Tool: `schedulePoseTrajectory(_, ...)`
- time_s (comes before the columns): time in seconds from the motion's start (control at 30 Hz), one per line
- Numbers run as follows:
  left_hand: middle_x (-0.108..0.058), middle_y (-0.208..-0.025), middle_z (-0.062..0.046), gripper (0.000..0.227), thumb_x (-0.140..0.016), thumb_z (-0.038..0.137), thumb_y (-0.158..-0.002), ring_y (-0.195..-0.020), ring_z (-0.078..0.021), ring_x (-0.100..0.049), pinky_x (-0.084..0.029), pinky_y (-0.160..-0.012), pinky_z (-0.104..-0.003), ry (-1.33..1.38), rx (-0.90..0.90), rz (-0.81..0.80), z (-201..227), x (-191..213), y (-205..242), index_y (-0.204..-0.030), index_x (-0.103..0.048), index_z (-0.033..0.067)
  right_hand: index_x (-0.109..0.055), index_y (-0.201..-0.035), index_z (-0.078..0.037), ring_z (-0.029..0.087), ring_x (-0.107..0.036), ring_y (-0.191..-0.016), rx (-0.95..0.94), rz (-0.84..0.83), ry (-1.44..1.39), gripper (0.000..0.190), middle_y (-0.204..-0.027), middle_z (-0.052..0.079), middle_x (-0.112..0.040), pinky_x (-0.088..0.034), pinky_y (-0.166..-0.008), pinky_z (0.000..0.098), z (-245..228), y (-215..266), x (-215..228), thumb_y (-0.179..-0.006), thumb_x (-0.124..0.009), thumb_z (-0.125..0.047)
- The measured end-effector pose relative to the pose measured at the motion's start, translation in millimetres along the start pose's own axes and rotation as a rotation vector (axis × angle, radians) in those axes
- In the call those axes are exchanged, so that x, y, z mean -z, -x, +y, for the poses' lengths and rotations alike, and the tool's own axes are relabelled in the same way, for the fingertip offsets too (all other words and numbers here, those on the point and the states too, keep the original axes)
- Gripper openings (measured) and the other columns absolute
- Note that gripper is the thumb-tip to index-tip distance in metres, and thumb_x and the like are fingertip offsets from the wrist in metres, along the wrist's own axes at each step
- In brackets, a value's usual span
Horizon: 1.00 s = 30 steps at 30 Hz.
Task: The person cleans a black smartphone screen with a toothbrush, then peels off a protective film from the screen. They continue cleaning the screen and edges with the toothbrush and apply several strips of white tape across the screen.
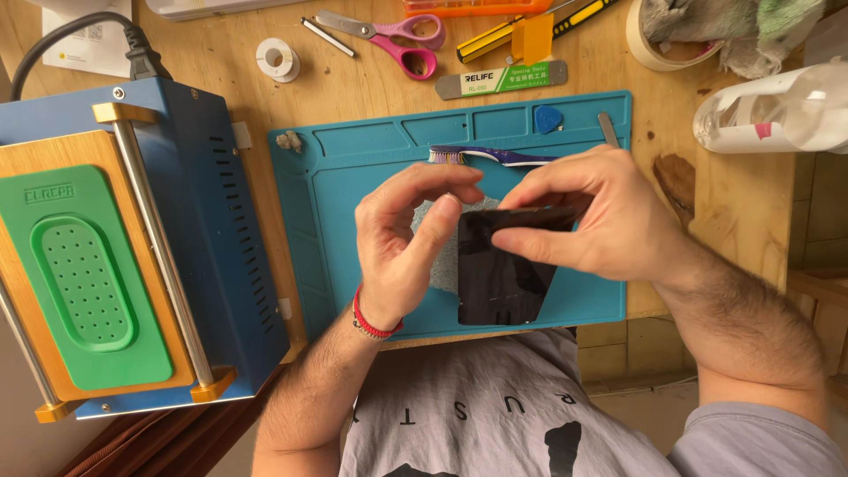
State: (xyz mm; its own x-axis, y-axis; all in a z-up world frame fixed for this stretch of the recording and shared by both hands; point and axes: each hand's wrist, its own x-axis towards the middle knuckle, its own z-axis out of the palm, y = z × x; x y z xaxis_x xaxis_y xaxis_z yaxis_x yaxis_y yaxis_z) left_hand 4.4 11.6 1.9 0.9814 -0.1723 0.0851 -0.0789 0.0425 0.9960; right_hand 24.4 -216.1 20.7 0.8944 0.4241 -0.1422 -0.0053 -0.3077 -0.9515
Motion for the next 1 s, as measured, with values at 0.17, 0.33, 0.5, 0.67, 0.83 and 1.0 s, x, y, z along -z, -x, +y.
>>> schedulePoseTrajectory(0.17, -0.078, -0.084, -0.004, 0.014, -0.081, 0.011, -0.098, -0.074, -0.0149, -0.068, -0.056, -0.075, -0.030, -0.197, -0.108, 0.075, 8.1, -7.9, -3.4, -0.086, -0.074, 0.0087, -0.082, -0.099, -0.004, 0.008, -0.078, -0.084, -0.021, -0.020, 0.005, 0.022, -0.092, 0.004, -0.084, -0.070, -0.079, 0.0211, 8.6, -0.8, -6.7, -0.082, -0.095, -0.009)
schedulePoseTrajectory(0.33, -0.070, -0.074, -0.003, 0.021, -0.074, 0.008, -0.103, -0.065, -0.0150, -0.060, -0.049, -0.067, -0.030, -0.233, -0.098, 0.157, 4.9, -9.6, -0.8, -0.082, -0.071, 0.0062, -0.084, -0.102, -0.004, 0.006, -0.075, -0.081, -0.103, -0.018, -0.002, 0.025, -0.090, 0.003, -0.084, -0.069, -0.079, 0.0207, 12.4, -2.9, -4.5, -0.082, -0.096, -0.013)
schedulePoseTrajectory(0.5, -0.078, -0.094, -0.005, 0.005, -0.074, 0.006, -0.104, -0.078, -0.0171, -0.065, -0.057, -0.076, -0.031, -0.180, -0.100, 0.022, 8.3, -7.0, -2.5, -0.099, -0.076, 0.0068, -0.083, -0.099, -0.006, 0.007, -0.079, -0.088, -0.146, -0.030, -0.042, 0.023, -0.095, 0.003, -0.086, -0.069, -0.084, 0.0200, 12.0, -2.3, -2.7, -0.080, -0.096, -0.010)
schedulePoseTrajectory(0.67, -0.066, -0.102, -0.007, 0.010, -0.081, 0.009, -0.104, -0.088, -0.0180, -0.065, -0.058, -0.082, -0.030, -0.152, -0.199, -0.015, -1.9, -6.5, 0.9, -0.114, -0.080, 0.0097, -0.084, -0.102, -0.005, 0.006, -0.076, -0.088, -0.195, -0.062, -0.125, 0.023, -0.094, 0.002, -0.084, -0.067, -0.085, 0.0191, 11.6, -2.6, 2.0, -0.082, -0.095, -0.008)
schedulePoseTrajectory(0.83, -0.069, -0.098, -0.007, 0.009, -0.084, 0.007, -0.101, -0.086, -0.0182, -0.067, -0.057, -0.083, -0.031, -0.178, -0.231, 0.023, -1.7, -6.7, 0.6, -0.109, -0.080, 0.0086, -0.084, -0.105, -0.005, 0.009, -0.081, -0.097, -0.196, -0.077, -0.145, 0.025, -0.099, 0.004, -0.086, -0.069, -0.099, 0.0224, 10.4, -5.5, 0.9, -0.082, -0.093, -0.008)
schedulePoseTrajectory(1.0, -0.071, -0.091, -0.001, 0.021, -0.084, 0.021, -0.102, -0.082, -0.0140, -0.061, -0.055, -0.080, -0.029, -0.200, -0.100, 0.051, 0.0, -6.9, 1.2, -0.121, -0.077, 0.0151, -0.084, -0.102, -0.005, 0.007, -0.078, -0.090, -0.202, -0.051, -0.122, 0.023, -0.097, 0.003, -0.086, -0.067, -0.085, 0.0199, 10.7, -4.2, 2.8, -0.082, -0.094, -0.008)
